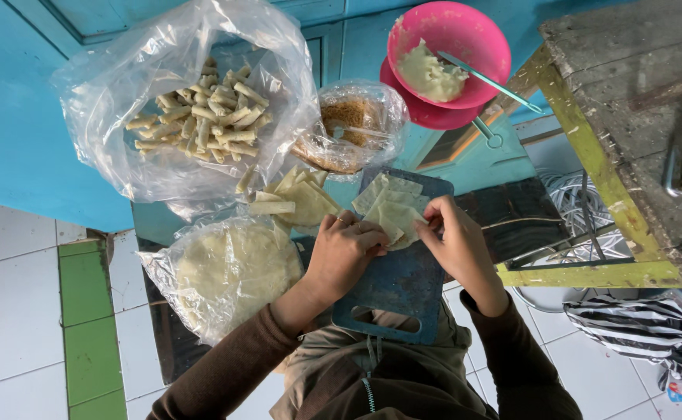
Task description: The person takes thin dough wrappers from a pile on a cutting board, scoops filling from a pink bowl with a small spatula, places the filling on a wrapper, and folds the wrapper over it. The folded snacks are set aside with a bag of already rolled dough pieces on the table.
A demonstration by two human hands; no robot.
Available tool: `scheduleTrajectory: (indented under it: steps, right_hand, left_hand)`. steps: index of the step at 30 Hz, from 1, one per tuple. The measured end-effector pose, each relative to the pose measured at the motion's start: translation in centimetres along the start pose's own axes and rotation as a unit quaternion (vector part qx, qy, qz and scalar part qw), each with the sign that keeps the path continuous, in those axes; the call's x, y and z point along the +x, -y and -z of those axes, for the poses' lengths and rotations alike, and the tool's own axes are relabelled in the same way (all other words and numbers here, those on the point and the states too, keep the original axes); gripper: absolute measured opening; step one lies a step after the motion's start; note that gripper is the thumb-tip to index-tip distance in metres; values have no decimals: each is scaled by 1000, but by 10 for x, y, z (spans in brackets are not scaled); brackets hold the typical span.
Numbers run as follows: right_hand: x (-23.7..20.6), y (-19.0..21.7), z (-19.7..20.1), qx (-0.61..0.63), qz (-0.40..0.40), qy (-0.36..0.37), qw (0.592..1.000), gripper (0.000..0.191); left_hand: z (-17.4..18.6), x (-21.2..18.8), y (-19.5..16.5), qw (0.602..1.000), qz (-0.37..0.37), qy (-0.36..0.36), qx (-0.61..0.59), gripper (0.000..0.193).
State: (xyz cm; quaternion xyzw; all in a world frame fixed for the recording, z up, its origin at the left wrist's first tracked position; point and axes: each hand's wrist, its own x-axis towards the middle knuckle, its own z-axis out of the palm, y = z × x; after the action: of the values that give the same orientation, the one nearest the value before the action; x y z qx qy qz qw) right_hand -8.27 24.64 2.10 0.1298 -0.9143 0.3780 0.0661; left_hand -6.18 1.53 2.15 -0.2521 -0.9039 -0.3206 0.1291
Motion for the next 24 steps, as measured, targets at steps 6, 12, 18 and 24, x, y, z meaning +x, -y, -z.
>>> scheduleTrajectory:
  steps: [6,12,18,24]
  right_hand:
    - [-11,12,-13,96,121,-80,985,56]
    - [-28,26,-17,12,189,-67,980,59]
    - [-30,27,-16,-2,169,-14,985,50]
    - [-30,34,-14,-28,167,0,986,50]
  left_hand:
    - [-9,-4,5,999,-26,-27,16,9]
    - [-12,-7,10,999,-33,-38,15,10]
    - [-11,-6,10,998,-36,-43,19,11]
    - [-8,-4,7,998,-35,-47,19,9]
